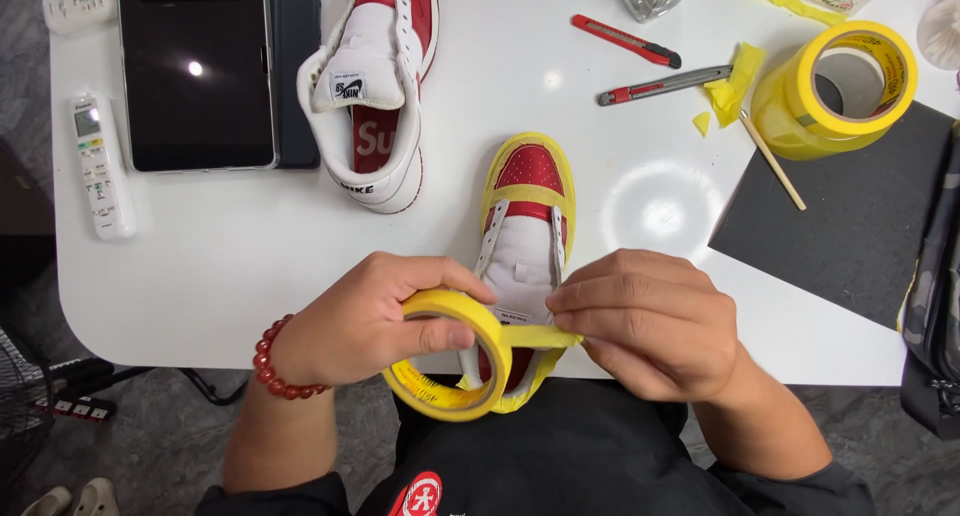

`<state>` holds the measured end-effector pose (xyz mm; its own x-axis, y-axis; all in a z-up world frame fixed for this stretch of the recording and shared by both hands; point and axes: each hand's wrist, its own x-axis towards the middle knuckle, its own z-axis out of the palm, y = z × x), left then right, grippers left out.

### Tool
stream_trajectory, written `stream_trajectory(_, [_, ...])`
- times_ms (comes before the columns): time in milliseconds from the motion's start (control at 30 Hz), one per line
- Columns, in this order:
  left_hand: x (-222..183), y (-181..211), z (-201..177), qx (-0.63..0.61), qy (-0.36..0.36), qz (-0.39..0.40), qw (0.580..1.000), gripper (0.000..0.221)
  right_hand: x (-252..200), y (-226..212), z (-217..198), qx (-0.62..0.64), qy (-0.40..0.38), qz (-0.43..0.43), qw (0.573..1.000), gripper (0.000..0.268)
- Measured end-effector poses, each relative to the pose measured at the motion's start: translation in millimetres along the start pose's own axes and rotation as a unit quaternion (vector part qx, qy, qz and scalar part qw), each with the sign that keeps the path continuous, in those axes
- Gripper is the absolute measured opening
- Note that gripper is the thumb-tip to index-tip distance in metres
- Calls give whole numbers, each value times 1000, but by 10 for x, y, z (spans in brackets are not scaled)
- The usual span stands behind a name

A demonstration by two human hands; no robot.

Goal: Apply yellow masking tape to the edges of a white and red sneaker before customization.

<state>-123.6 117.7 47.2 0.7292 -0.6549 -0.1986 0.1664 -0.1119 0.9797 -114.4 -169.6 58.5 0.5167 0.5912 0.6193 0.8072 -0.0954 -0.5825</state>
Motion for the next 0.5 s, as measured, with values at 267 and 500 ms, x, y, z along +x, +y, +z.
stream_trajectory(267, [-293,-319,211,-106,-27,4,994,57,117,-286,-53,179,-72,10,981,12])
stream_trajectory(500, [-601,-340,390,47,126,183,974,33,-77,-230,-120,142,-165,38,975,18])
